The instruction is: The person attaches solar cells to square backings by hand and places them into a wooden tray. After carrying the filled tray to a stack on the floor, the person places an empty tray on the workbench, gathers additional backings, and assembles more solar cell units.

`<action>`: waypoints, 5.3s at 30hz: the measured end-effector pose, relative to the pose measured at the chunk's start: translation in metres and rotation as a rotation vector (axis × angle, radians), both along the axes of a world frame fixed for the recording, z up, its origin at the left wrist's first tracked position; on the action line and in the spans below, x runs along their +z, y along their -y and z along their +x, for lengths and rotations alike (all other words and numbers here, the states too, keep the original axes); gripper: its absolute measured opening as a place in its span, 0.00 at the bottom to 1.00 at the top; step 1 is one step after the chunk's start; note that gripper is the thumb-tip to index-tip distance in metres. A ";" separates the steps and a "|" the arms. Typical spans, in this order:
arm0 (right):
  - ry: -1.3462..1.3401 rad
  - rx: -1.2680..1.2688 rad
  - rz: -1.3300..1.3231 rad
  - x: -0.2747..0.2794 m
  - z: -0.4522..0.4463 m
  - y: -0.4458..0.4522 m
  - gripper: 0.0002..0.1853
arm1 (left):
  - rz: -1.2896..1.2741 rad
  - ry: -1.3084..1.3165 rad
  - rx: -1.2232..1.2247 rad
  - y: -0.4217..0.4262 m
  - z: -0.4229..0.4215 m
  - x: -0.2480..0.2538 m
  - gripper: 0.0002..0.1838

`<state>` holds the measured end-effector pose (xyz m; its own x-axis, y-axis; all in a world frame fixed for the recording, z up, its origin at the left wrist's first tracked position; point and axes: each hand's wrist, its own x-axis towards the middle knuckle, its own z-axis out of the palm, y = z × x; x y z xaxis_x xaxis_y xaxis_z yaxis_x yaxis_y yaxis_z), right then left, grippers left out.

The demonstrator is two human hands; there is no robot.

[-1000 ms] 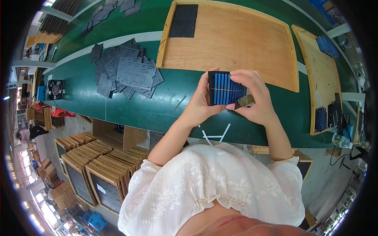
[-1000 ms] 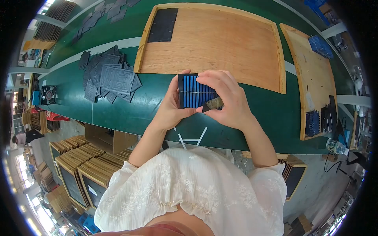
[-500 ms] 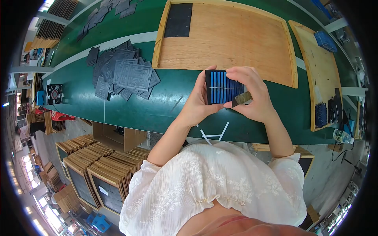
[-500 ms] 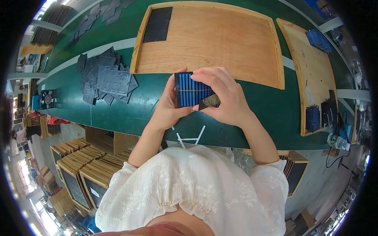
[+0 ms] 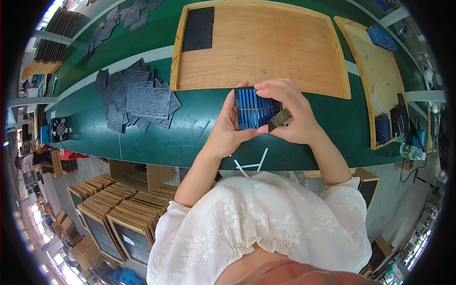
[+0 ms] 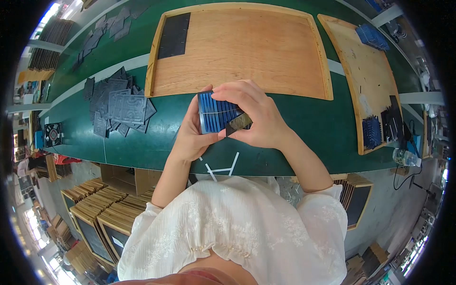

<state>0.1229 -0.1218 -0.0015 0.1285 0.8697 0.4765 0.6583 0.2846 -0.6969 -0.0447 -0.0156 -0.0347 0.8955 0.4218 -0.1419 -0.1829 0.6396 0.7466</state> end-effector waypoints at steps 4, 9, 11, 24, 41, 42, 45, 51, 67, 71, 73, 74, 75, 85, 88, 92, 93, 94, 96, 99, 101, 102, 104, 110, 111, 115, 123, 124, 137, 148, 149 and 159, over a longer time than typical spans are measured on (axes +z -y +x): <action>-0.025 0.002 -0.009 0.000 -0.001 0.000 0.37 | -0.024 0.036 -0.002 0.000 0.000 -0.002 0.55; -0.034 -0.005 -0.020 0.001 -0.001 0.000 0.37 | -0.017 0.040 -0.002 0.001 0.000 0.000 0.55; -0.034 -0.006 -0.018 0.000 -0.001 0.000 0.37 | -0.017 0.033 0.000 0.001 0.000 0.000 0.55; 0.089 -0.040 -0.029 -0.001 0.002 0.000 0.37 | -0.031 0.121 -0.017 -0.001 -0.003 0.001 0.51; -0.327 -0.254 -0.195 0.000 -0.002 0.004 0.35 | -0.137 0.063 0.104 0.000 0.001 -0.001 0.39; -0.473 -0.281 -0.234 -0.007 -0.003 0.004 0.34 | -0.124 0.059 0.120 0.000 0.002 -0.003 0.39; -0.655 -0.213 -0.182 -0.030 -0.005 0.000 0.33 | -0.118 0.033 0.121 -0.001 0.001 -0.003 0.38; -0.679 -0.210 -0.233 -0.032 -0.010 -0.001 0.32 | -0.061 -0.007 0.149 0.000 0.004 -0.005 0.38; -0.790 -0.201 -0.171 -0.037 -0.013 -0.004 0.29 | 0.020 -0.082 0.157 0.001 0.004 -0.004 0.37; -0.805 -0.200 -0.164 -0.037 -0.013 -0.003 0.30 | 0.018 -0.085 0.156 0.001 0.004 -0.004 0.38; -0.810 -0.196 -0.155 -0.038 -0.012 -0.004 0.30 | 0.020 -0.088 0.156 0.001 0.004 -0.003 0.38; -0.814 -0.196 -0.158 -0.038 -0.012 -0.004 0.30 | 0.024 -0.090 0.157 0.002 0.005 -0.003 0.38; -0.818 -0.197 -0.161 -0.038 -0.012 -0.004 0.30 | 0.027 -0.093 0.158 0.002 0.005 -0.003 0.38; -0.825 -0.205 -0.181 -0.037 -0.010 -0.003 0.31 | 0.020 -0.082 0.143 0.001 0.004 -0.005 0.38; -0.844 -0.198 -0.204 -0.038 -0.009 -0.002 0.33 | -0.018 -0.076 0.137 0.001 0.004 -0.003 0.38; -0.758 -0.172 -0.187 -0.043 -0.011 -0.001 0.40 | -0.119 -0.002 0.116 -0.001 0.003 0.000 0.39; -0.724 -0.177 -0.208 -0.040 -0.015 0.000 0.42 | -0.132 0.014 0.103 -0.002 0.002 0.001 0.40; -0.689 -0.182 -0.228 -0.038 -0.018 0.001 0.44 | -0.112 0.010 0.104 -0.002 0.002 0.000 0.40; -0.690 -0.183 -0.242 -0.036 -0.021 0.000 0.45 | -0.070 0.000 0.105 -0.002 0.002 -0.002 0.40; -0.685 -0.198 -0.261 -0.032 -0.022 0.000 0.46 | -0.055 -0.002 0.104 -0.001 0.002 -0.003 0.40; -0.681 -0.202 -0.269 -0.031 -0.023 0.000 0.46 | -0.044 -0.008 0.109 -0.001 0.003 -0.004 0.41; -0.680 -0.199 -0.272 -0.032 -0.023 0.000 0.46 | -0.039 -0.012 0.111 -0.001 0.003 -0.005 0.41; -0.679 -0.192 -0.268 -0.033 -0.023 0.000 0.46 | -0.019 -0.030 0.113 -0.001 0.002 -0.005 0.41; -0.695 -0.182 -0.275 -0.031 -0.023 0.000 0.45 | 0.012 -0.037 0.104 -0.001 0.002 -0.003 0.42; -0.701 -0.179 -0.275 -0.031 -0.023 0.000 0.45 | 0.015 -0.035 0.102 -0.001 0.002 -0.003 0.42; -0.727 -0.158 -0.296 -0.029 -0.022 0.001 0.45 | -0.013 -0.018 0.103 -0.002 0.002 -0.003 0.42; -0.785 -0.103 -0.292 -0.030 -0.019 0.002 0.46 | -0.065 0.010 0.091 -0.004 0.000 -0.001 0.44; -0.784 -0.109 -0.284 -0.031 -0.019 0.002 0.46 | -0.058 0.008 0.092 -0.004 0.000 -0.001 0.44; -0.787 -0.112 -0.280 -0.027 -0.019 0.003 0.45 | -0.032 0.059 0.072 -0.002 -0.002 -0.001 0.41; -0.557 -0.250 -0.233 -0.035 -0.018 -0.002 0.43 | -0.004 -0.015 -0.059 0.005 -0.003 -0.004 0.29; -0.578 -0.249 -0.235 -0.034 -0.017 -0.002 0.41 | 0.000 -0.005 -0.072 0.005 -0.004 -0.004 0.29; -0.899 -0.266 -0.363 -0.018 0.006 0.012 0.26 | -0.201 0.106 -0.053 -0.007 -0.007 0.001 0.29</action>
<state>0.1292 -0.1336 -0.0194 0.5213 0.8339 -0.1813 -0.1437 -0.1237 -0.9819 -0.0514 -0.0089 -0.0337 0.9299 0.3469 -0.1225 -0.2160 0.7843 0.5815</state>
